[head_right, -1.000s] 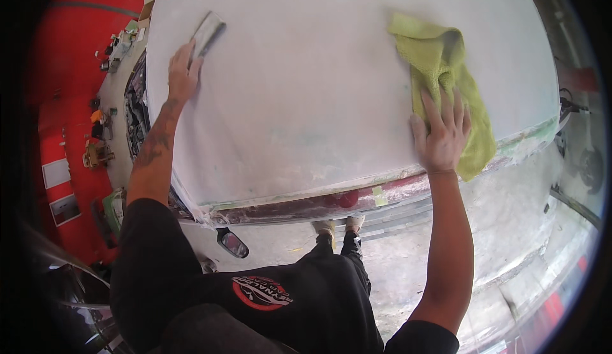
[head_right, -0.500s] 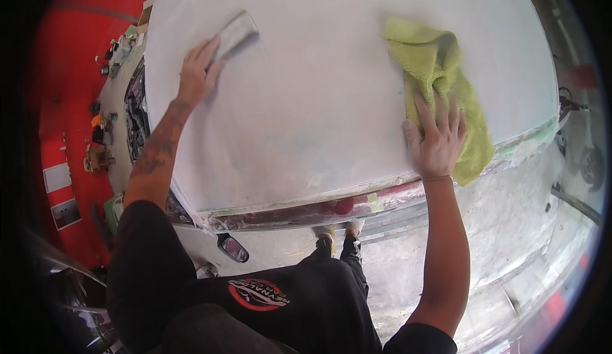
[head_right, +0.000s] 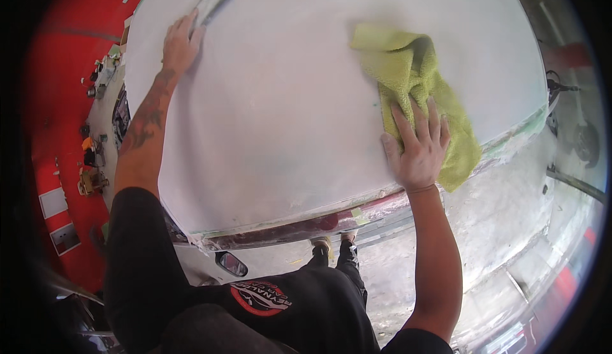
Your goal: The person sands the car roof with a sanding block and wipes the surface with a cloth.
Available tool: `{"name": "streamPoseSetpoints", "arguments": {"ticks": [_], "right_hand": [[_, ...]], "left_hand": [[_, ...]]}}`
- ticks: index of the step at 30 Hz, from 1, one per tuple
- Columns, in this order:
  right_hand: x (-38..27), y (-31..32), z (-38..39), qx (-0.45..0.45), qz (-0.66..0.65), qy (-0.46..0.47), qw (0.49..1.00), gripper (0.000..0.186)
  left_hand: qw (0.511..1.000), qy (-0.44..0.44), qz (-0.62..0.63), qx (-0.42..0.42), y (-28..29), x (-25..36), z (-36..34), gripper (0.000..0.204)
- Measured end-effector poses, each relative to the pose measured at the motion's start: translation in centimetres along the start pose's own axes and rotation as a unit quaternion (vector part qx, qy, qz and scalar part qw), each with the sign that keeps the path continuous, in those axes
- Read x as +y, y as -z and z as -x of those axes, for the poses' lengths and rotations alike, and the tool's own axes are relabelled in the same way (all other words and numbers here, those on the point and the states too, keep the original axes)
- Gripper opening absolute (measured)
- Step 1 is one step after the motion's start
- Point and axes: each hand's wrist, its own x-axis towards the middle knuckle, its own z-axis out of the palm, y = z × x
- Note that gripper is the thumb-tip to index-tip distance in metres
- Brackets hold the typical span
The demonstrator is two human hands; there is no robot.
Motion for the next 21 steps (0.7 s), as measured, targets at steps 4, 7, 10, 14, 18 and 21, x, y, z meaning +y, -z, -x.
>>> {"name": "streamPoseSetpoints", "arguments": {"ticks": [4,7,10,14,18,21], "right_hand": [[0.4,0.2,0.0,-0.002,0.001,-0.009,1.0,0.045],[1.1,0.7,0.3,-0.01,0.021,-0.008,1.0,0.044],[1.3,1.1,0.1,-0.009,0.022,-0.011,1.0,0.044],[-0.1,-0.2,-0.4,0.005,-0.01,-0.001,1.0,0.043],[0.3,0.2,0.1,-0.013,-0.003,-0.009,1.0,0.043],[1.0,0.9,0.4,-0.021,0.012,-0.018,1.0,0.043]], "left_hand": [[0.994,0.107,-0.025,-0.001,-2.1,4.1,-2.5,0.047],[0.994,-0.079,0.072,-0.011,-0.9,11.9,4.4,0.05],[0.978,-0.178,0.073,-0.086,1.4,11.3,4.7,0.052],[0.999,0.006,-0.02,-0.026,-1.1,0.3,-5.3,0.049],[1.0,0.018,0.017,-0.016,-3.2,5.7,-4.3,0.048],[0.978,-0.171,0.11,-0.055,-0.1,14.1,3.4,0.049]]}}
